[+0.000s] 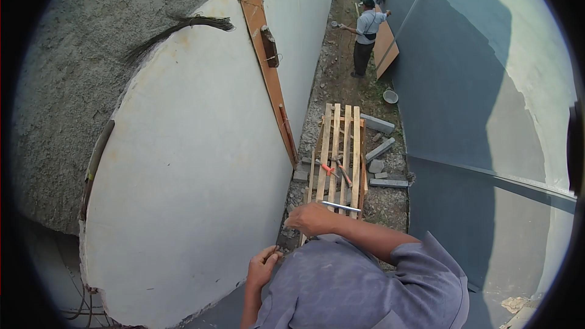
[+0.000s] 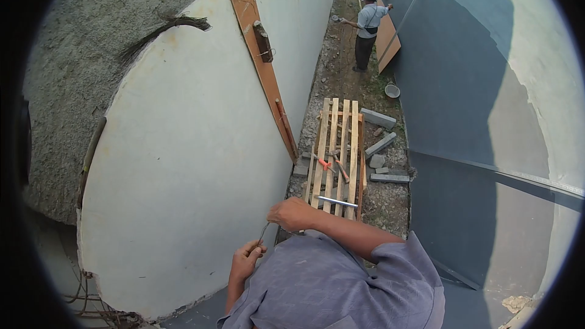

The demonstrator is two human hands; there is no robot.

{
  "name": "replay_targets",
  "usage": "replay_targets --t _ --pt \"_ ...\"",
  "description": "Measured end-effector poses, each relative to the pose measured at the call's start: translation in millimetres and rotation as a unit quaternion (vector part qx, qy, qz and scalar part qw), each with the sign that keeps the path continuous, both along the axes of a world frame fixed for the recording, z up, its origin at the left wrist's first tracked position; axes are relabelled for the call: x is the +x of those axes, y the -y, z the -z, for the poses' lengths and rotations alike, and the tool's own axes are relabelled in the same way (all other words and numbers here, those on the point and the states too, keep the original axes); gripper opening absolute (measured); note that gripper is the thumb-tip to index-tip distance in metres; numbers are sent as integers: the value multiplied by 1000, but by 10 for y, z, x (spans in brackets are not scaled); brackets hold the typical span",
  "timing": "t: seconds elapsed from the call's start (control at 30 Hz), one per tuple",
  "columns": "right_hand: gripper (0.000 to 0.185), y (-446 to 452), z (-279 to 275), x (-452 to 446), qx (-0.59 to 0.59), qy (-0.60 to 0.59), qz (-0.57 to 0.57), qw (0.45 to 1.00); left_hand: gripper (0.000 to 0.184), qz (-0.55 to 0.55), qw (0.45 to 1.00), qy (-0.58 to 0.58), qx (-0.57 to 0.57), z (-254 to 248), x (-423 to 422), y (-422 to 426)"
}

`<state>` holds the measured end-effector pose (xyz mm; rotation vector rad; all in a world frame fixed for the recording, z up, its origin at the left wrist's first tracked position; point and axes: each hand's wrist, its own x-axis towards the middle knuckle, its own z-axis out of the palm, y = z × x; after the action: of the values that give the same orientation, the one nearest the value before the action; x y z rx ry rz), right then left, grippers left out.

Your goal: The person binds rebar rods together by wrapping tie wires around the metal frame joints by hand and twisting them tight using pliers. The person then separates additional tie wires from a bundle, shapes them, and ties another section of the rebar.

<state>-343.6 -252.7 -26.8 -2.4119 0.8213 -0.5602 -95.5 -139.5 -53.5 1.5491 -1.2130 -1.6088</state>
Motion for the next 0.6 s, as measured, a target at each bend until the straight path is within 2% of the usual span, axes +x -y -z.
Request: replay_targets --t 0.07,0.13,0.17,0.27,0.37,0.47,0.6 --pt "16 -13 73 36 -1 -30 -4 1000 30 20 1000 21 7 -71 -70 83" --pt "17 1 -14 72 4 -74 3 997 33 72 988 128 -41 -262 -175 154" --pt "15 32 -17 67 -6 -55 20 998 35 100 976 181 -66 -321 -196 183" --pt "9 81 -16 0 -24 -9 49 998 37 36 997 72 -15 -244 -182 201" --pt "9 106 -60 -27 -20 18 41 999 35 8 994 -91 59 -181 -85 248" --pt "10 119 -114 -38 4 25 34 999 34 -10 991 -113 74 -149 -25 223" --pt "13 20 -85 39 25 -2 7 1000 33 -62 993 -46 88 63 -36 177"
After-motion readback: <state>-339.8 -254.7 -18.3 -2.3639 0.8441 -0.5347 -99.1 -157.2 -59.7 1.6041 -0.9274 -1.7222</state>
